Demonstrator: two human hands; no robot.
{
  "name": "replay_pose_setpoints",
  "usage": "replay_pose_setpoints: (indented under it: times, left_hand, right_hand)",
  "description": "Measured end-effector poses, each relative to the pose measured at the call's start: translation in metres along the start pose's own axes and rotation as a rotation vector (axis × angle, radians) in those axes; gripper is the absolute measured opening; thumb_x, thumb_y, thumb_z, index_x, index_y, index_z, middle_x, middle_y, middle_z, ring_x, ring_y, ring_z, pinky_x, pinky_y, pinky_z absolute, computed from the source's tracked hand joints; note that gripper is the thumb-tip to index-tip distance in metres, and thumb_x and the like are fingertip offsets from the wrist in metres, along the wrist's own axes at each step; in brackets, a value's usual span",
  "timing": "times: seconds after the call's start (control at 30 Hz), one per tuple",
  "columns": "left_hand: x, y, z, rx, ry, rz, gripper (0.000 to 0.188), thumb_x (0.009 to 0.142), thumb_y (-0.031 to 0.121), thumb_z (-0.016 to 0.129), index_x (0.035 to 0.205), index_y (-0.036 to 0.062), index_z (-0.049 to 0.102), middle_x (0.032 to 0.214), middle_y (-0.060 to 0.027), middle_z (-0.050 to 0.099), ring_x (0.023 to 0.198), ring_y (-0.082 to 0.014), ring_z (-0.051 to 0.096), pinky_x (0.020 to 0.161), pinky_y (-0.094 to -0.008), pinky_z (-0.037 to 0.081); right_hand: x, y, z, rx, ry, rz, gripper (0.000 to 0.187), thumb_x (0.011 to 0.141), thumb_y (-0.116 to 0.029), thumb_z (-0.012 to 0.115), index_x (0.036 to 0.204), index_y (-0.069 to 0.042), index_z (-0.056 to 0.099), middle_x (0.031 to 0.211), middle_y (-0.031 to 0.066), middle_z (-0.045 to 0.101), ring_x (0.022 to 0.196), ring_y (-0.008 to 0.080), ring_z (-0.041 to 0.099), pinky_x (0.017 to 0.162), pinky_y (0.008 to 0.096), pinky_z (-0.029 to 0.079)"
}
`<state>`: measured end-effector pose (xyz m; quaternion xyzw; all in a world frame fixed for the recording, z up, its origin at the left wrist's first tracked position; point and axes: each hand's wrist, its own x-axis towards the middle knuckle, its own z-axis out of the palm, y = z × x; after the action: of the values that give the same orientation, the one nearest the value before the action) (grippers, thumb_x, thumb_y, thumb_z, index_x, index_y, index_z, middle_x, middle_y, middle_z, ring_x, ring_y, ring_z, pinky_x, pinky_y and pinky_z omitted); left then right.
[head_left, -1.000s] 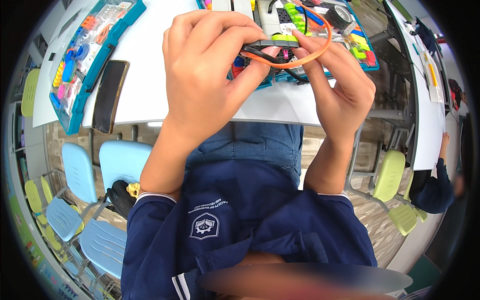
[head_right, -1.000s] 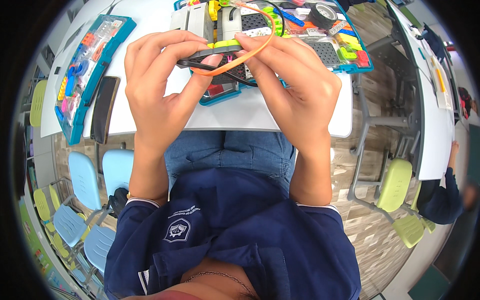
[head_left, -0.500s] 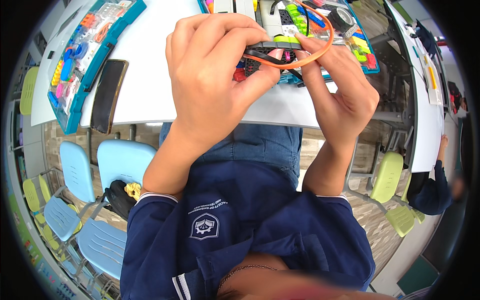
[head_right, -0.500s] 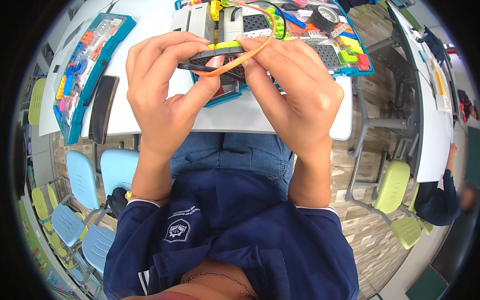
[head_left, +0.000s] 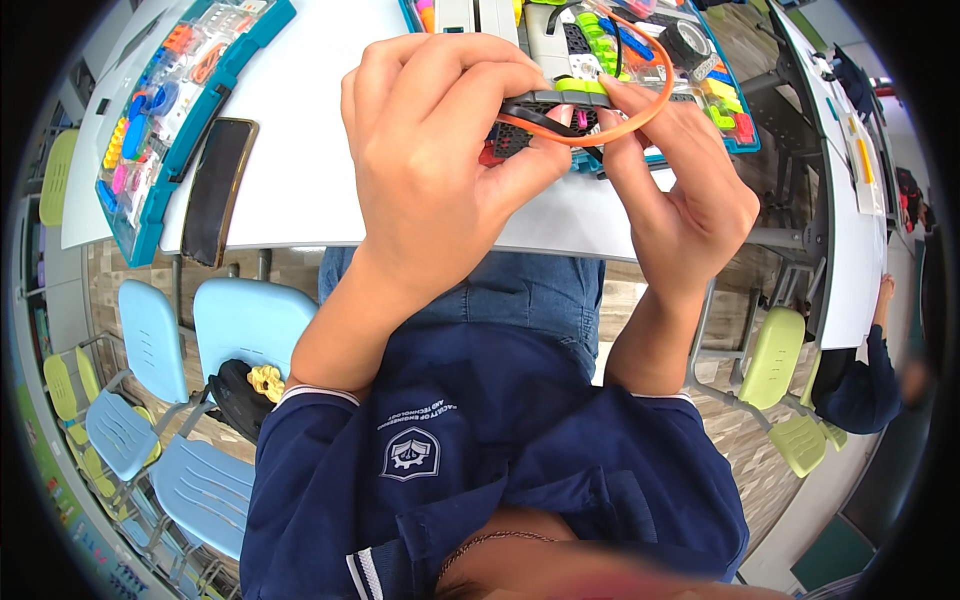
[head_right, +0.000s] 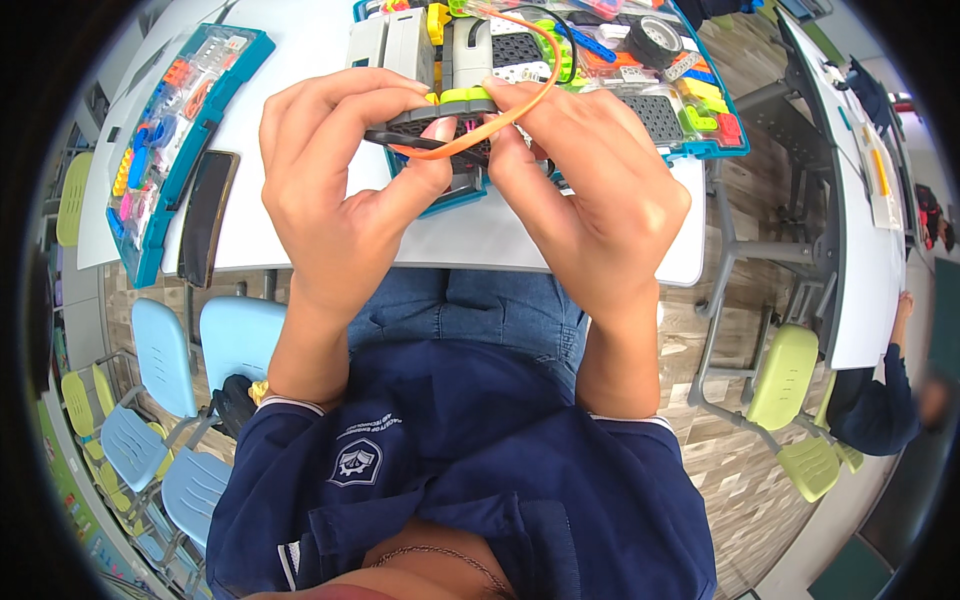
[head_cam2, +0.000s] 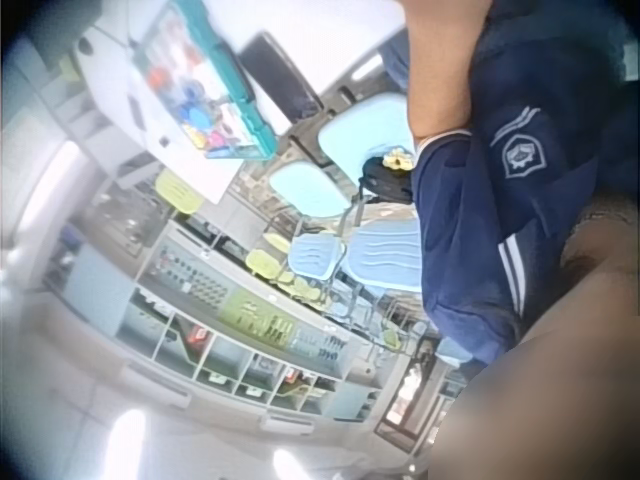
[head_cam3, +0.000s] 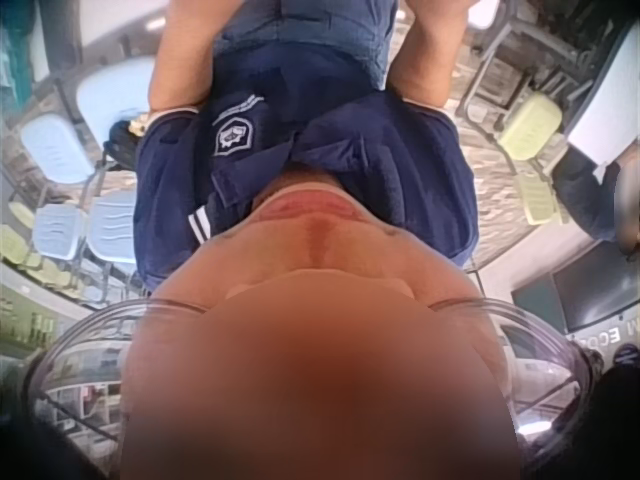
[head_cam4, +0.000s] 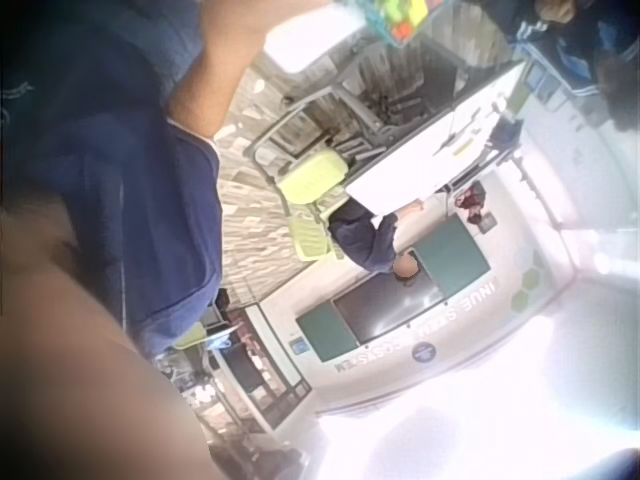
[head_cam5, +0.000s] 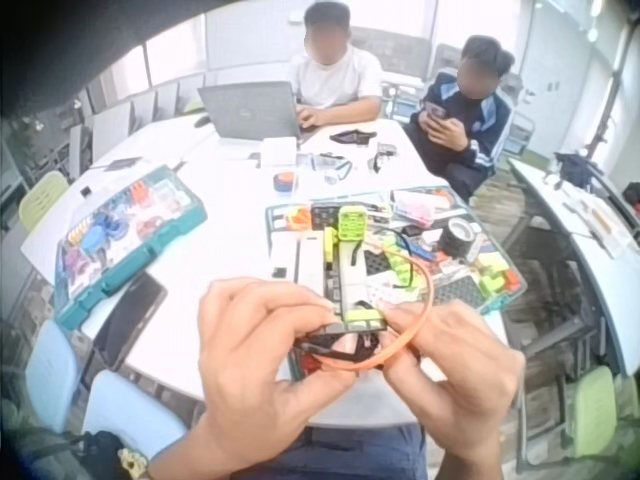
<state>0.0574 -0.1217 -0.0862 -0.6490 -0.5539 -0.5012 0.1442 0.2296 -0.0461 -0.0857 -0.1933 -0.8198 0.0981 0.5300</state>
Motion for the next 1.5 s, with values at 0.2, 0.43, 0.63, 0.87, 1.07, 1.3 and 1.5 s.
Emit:
replay_pose_setpoints:
  times: [0.2, 0.43, 0.63, 0.87, 1.07, 1.3, 1.5]
  left_hand:
    - [0.002, -0.002, -0.002, 0.014, -0.025, 0.034, 0.034, 0.061, 0.011, 0.083, 0.094, 0.0085, 0.075, 0.104, -0.0026, 0.072, 0.102, -0.0255, 0.059, 0.091, -0.0369, 0.045]
    - [0.008, -0.003, -0.008, 0.091, -0.106, 0.075, 0.034, 0.061, 0.011, 0.084, 0.093, 0.0102, 0.074, 0.103, 0.0003, 0.072, 0.104, -0.026, 0.059, 0.095, -0.0385, 0.043]
    - [0.009, -0.003, -0.01, 0.084, -0.123, 0.074, 0.034, 0.061, 0.012, 0.085, 0.093, 0.0098, 0.074, 0.103, 0.0006, 0.072, 0.104, -0.0258, 0.059, 0.094, -0.0383, 0.043]
    - [0.009, -0.008, -0.004, 0.027, -0.094, 0.093, 0.031, 0.064, 0.011, 0.085, 0.094, 0.0093, 0.074, 0.103, -0.0005, 0.072, 0.105, -0.0258, 0.058, 0.093, -0.0379, 0.043]
    - [0.011, -0.004, -0.012, 0.116, -0.158, 0.107, 0.033, 0.064, 0.012, 0.086, 0.095, 0.0109, 0.074, 0.111, 0.0001, 0.07, 0.108, -0.0252, 0.057, 0.097, -0.0397, 0.041]
    - [0.01, 0.003, -0.013, 0.183, -0.18, 0.069, 0.037, 0.061, 0.012, 0.087, 0.096, 0.0119, 0.074, 0.118, 0.0007, 0.067, 0.112, -0.0256, 0.057, 0.096, -0.0397, 0.042]
    - [0.009, -0.002, -0.012, 0.116, -0.167, 0.085, 0.039, 0.059, 0.01, 0.087, 0.096, 0.0082, 0.073, 0.113, -0.0006, 0.07, 0.108, -0.0262, 0.06, 0.092, -0.0394, 0.047]
  right_hand:
    - [-0.002, -0.006, 0.001, -0.013, 0.038, 0.013, 0.022, 0.077, 0.01, 0.076, 0.098, 0.005, 0.074, 0.091, 0.0139, 0.077, 0.071, 0.0232, 0.069, 0.069, 0.0308, 0.055]
    - [0.0, -0.016, -0.006, -0.122, -0.026, 0.182, 0.015, 0.081, 0.007, 0.077, 0.096, 0.002, 0.073, 0.084, 0.012, 0.074, 0.071, 0.0238, 0.068, 0.067, 0.0312, 0.053]
    - [0.003, -0.016, -0.007, -0.161, -0.095, 0.136, 0.011, 0.084, 0.006, 0.074, 0.092, 0.001, 0.07, 0.08, 0.0122, 0.069, 0.07, 0.0276, 0.064, 0.066, 0.0344, 0.051]
    - [0.006, -0.009, -0.015, -0.124, -0.2, 0.17, 0.011, 0.083, 0.004, 0.075, 0.092, 0.0, 0.071, 0.082, 0.0116, 0.069, 0.073, 0.0288, 0.064, 0.067, 0.0358, 0.051]
    - [0.005, -0.002, -0.018, -0.14, -0.31, 0.107, 0.011, 0.081, 0.002, 0.077, 0.091, -0.001, 0.075, 0.086, 0.0102, 0.072, 0.081, 0.0276, 0.065, 0.07, 0.0375, 0.052]
    - [0.0, 0.001, -0.014, -0.095, -0.255, 0.132, 0.014, 0.079, 0.002, 0.078, 0.093, -0.002, 0.077, 0.088, 0.0101, 0.073, 0.081, 0.0273, 0.065, 0.071, 0.0365, 0.052]
    - [-0.002, 0.004, -0.011, -0.083, -0.23, 0.092, 0.014, 0.079, 0.002, 0.078, 0.092, -0.002, 0.077, 0.088, 0.0089, 0.073, 0.079, 0.026, 0.065, 0.07, 0.0356, 0.052]
